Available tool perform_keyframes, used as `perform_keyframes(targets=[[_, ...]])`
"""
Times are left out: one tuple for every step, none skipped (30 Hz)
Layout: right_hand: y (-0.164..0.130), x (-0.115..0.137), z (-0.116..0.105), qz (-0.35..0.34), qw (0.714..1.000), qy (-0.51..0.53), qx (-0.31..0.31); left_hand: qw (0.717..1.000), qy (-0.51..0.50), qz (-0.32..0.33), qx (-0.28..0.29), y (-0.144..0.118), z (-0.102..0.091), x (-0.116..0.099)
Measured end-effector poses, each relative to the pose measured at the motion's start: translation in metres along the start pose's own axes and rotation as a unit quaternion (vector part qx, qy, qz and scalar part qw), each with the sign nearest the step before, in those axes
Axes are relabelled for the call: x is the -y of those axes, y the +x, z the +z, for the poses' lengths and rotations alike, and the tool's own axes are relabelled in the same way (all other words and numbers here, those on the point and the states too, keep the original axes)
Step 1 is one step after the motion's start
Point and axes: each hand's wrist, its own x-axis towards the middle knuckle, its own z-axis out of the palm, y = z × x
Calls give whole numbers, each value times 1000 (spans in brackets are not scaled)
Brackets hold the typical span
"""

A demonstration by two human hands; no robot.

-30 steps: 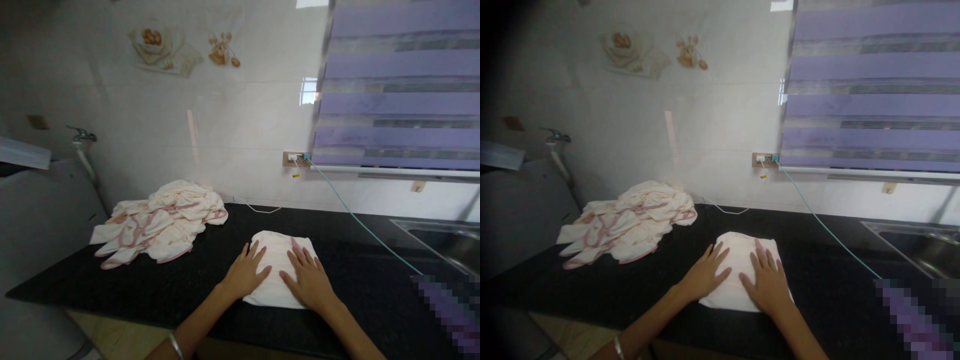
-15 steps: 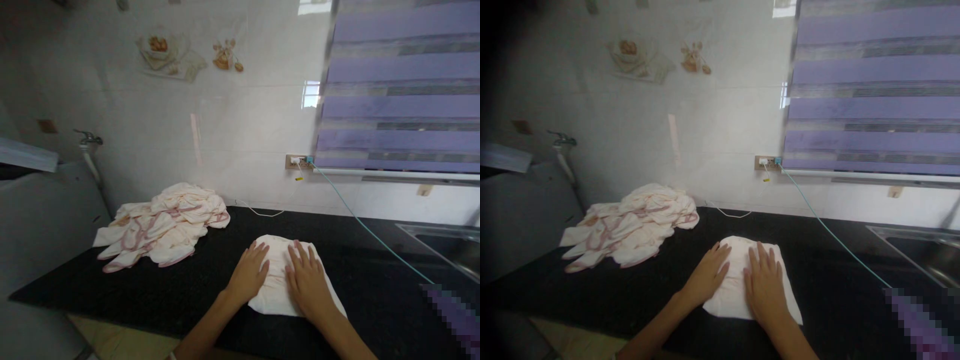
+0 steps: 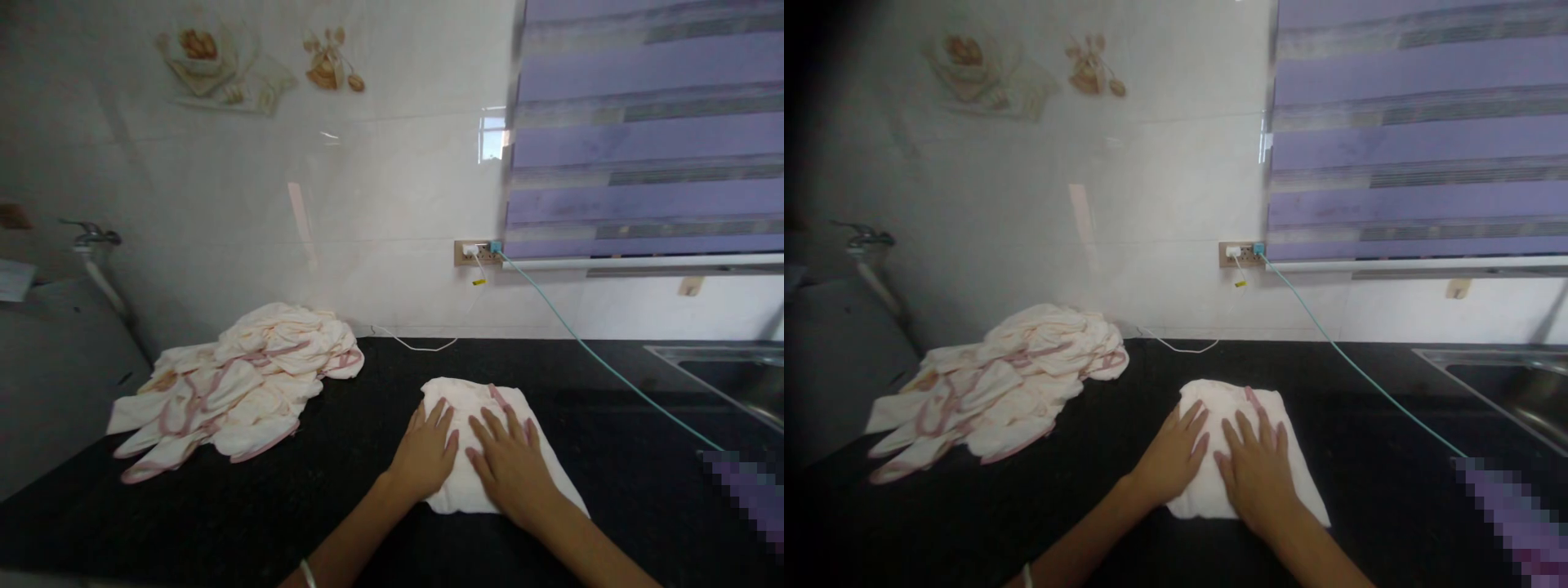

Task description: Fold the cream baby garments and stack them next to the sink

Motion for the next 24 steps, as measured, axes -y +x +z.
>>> perform_keyframes(targets=[[4,-9,3,11,1000,-13,-5,1000,-7,-8,8,7,1,-5],[8,-19,6,21,1000,-22,-7,1000,-13,-17,16,15,3,-10],[12,-30,9,29,999,-28,-7,999,-18,-22,21,25,5,-16],[16,-41,12,37,999,-32,-4,999,-22,-26,26,35,7,-21],[21,-53,14,44,998,-37,-1,999,-27,-28,30,46,11,-25],[26,-67,16,50,998,-40,5,999,-32,-28,33,58,16,-30],[32,-81,16,52,998,-44,12,998,-34,-29,34,71,21,-35],[38,-96,16,50,997,-46,21,998,-35,-31,35,83,27,-40],[45,-112,15,46,997,-47,31,998,-33,-36,34,96,34,-46],[53,-130,14,40,997,-47,41,998,-31,-43,32,109,41,-52],[60,-148,13,36,997,-47,52,998,-29,-50,30,122,48,-59],[68,-165,13,37,996,-46,63,998,-28,-57,28,134,55,-66],[76,-183,13,45,995,-44,73,997,-29,-62,29,147,61,-73],[84,-199,13,60,994,-40,81,997,-33,-66,31,160,68,-80],[92,-213,13,79,993,-36,84,996,-38,-67,35,172,73,-86],[100,-225,14,100,991,-31,84,996,-44,-68,39,184,79,-92],[107,-236,15,123,989,-29,80,996,-51,-69,41,195,85,-97],[114,-244,17,147,986,-30,72,995,-58,-68,41,207,90,-103],[119,-251,18,174,982,-36,62,995,-64,-65,38,217,95,-108],[124,-256,20,202,977,-45,51,995,-71,-61,37,227,100,-114],[127,-262,21,230,971,-57,39,995,-78,-59,35,237,106,-121],[130,-267,23,256,964,-70,24,994,-86,-59,33,246,111,-128],[132,-272,25,276,958,-82,8,993,-93,-62,34,255,116,-136],[133,-278,26,289,952,-95,-7,992,-99,-69,37,264,121,-143]])
